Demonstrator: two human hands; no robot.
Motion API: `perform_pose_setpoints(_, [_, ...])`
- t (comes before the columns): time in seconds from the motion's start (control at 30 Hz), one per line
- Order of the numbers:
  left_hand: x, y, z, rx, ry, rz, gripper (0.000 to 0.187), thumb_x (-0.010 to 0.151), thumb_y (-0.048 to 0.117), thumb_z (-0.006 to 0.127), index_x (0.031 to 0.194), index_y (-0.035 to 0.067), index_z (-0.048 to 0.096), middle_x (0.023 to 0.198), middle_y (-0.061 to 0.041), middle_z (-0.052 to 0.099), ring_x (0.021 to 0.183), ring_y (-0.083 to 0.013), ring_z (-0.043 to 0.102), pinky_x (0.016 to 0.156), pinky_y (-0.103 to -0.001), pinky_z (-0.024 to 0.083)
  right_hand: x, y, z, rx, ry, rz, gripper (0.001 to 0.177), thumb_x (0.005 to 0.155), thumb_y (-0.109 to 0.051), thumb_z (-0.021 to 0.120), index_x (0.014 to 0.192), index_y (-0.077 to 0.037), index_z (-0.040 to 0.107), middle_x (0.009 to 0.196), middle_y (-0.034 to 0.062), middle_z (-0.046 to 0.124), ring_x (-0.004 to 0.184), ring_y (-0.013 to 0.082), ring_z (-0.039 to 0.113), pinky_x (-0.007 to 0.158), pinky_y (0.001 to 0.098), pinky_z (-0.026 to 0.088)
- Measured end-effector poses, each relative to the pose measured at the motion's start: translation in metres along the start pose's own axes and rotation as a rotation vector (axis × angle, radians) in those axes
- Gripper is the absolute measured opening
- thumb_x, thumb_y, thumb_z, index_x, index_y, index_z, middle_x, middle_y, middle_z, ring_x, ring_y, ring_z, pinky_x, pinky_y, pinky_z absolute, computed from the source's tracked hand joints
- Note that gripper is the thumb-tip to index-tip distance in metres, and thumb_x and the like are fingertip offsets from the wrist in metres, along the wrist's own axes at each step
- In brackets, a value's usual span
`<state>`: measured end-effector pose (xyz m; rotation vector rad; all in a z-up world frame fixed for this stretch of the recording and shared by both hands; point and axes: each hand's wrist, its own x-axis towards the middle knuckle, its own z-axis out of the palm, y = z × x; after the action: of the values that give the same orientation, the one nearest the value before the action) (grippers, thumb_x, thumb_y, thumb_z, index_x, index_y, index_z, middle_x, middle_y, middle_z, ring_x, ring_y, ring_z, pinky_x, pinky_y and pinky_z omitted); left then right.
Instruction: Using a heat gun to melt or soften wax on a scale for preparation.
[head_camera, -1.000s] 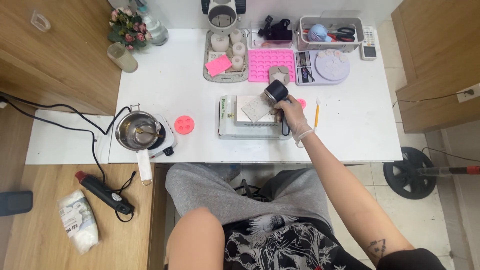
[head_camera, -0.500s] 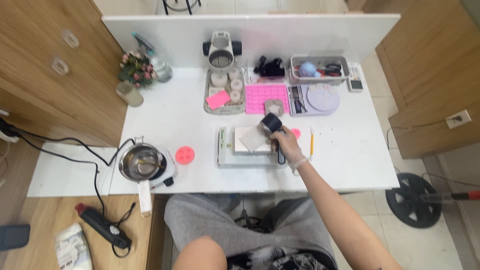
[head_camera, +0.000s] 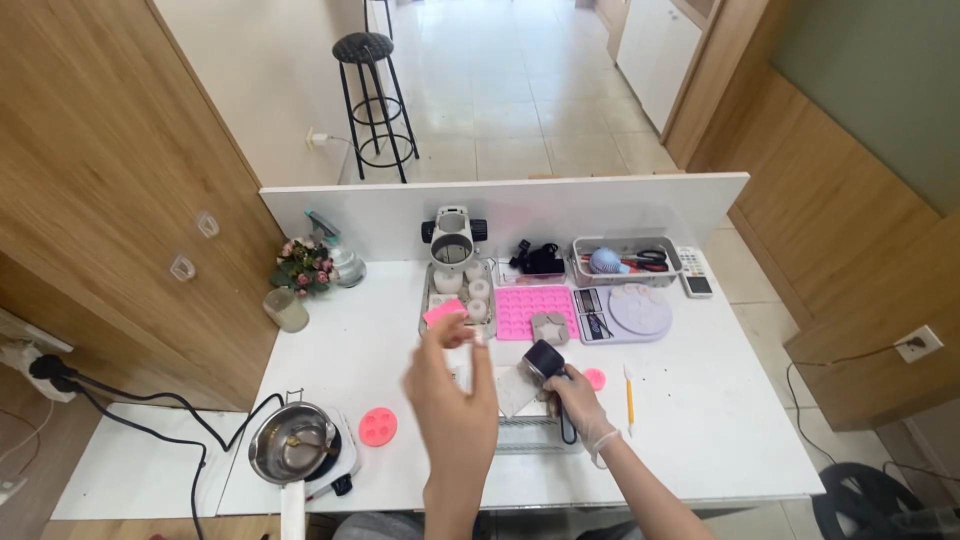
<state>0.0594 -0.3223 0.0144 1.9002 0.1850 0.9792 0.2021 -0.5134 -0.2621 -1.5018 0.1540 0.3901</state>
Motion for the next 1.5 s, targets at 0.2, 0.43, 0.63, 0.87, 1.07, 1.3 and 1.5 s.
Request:
perform_pose_setpoints(0.2, [-0.047,-0.115,0.061,0.135,-0.415,-0.193,0.052,0.089,0.019,0.071,0.135,0.008,0.051,0.13,-0.013,0.061,0.125,-0.029,0.057,0.1,-0.047,0.043,0.007,0.005,-0.002,-0.005,0.004,-0.008,0.021,0.082,-0.011,0.062,0.1,0.0,0.061,0.07,0.0111,0.066,0.05,0.0172,0.056,0.048,0.0321,0.049])
perform_pose_setpoints(0.43, [-0.092,-0.183,0.095,0.341,-0.775,-0.2,0.096,0.08,0.028,0.083,0.152,0.002,0.025,0.162,-0.018,0.023,0.154,-0.0349,0.017,0.123,-0.055,0.015,-0.001,-0.003,0.0,-0.044,0.012,0.037,0.021,0.083,-0.013,0.061,0.1,-0.001,0.061,0.073,0.0108,0.067,0.053,0.0161,0.056,0.051,0.0306,0.048])
perform_pose_setpoints(0.63, [-0.117,-0.208,0.095,0.309,-0.647,-0.102,0.094,0.085,0.033,0.079,0.152,-0.001,0.024,0.163,-0.023,0.02,0.149,-0.0396,0.023,0.119,-0.056,0.018,-0.001,0.0,0.0,-0.088,0.021,-0.011,0.023,0.082,-0.014,0.063,0.101,-0.001,0.062,0.074,0.009,0.067,0.055,0.0144,0.058,0.053,0.0298,0.049])
perform_pose_setpoints(0.87, [-0.134,-0.23,0.108,0.28,-0.629,-0.103,0.086,0.089,0.03,0.074,0.154,-0.002,0.028,0.159,-0.026,0.029,0.15,-0.041,0.024,0.123,-0.055,0.017,-0.001,0.002,-0.003,-0.063,0.002,-0.019,0.024,0.082,-0.015,0.064,0.102,-0.001,0.06,0.075,0.0117,0.07,0.053,0.0163,0.058,0.051,0.0308,0.048])
perform_pose_setpoints(1.07, [-0.133,-0.229,0.11,0.303,-0.598,-0.047,0.082,0.089,0.028,0.075,0.151,-0.003,0.032,0.159,-0.025,0.032,0.151,-0.0414,0.023,0.123,-0.056,0.014,-0.009,-0.004,0.0,-0.028,-0.014,-0.025,0.024,0.084,-0.014,0.063,0.104,-0.001,0.061,0.076,0.0113,0.071,0.054,0.0144,0.058,0.052,0.0293,0.049])
perform_pose_setpoints(1.3, [-0.13,-0.234,0.109,0.299,-0.507,-0.025,0.067,0.088,0.025,0.073,0.146,0.004,0.048,0.149,-0.019,0.053,0.14,-0.036,0.047,0.12,-0.051,0.028,-0.017,-0.014,0.002,-0.134,-0.057,-0.026,0.022,0.083,-0.012,0.064,0.102,-0.001,0.061,0.077,0.0103,0.071,0.056,0.0131,0.059,0.052,0.0291,0.05])
perform_pose_setpoints(1.5, [-0.126,-0.229,0.098,0.296,-0.483,-0.055,0.069,0.09,0.035,0.076,0.146,0.006,0.048,0.141,-0.016,0.061,0.132,-0.0284,0.056,0.122,-0.054,0.015,-0.028,-0.026,0.007,-0.194,-0.07,-0.048,0.022,0.084,-0.012,0.065,0.104,-0.002,0.061,0.077,0.009,0.069,0.059,0.0114,0.06,0.055,0.0272,0.05])
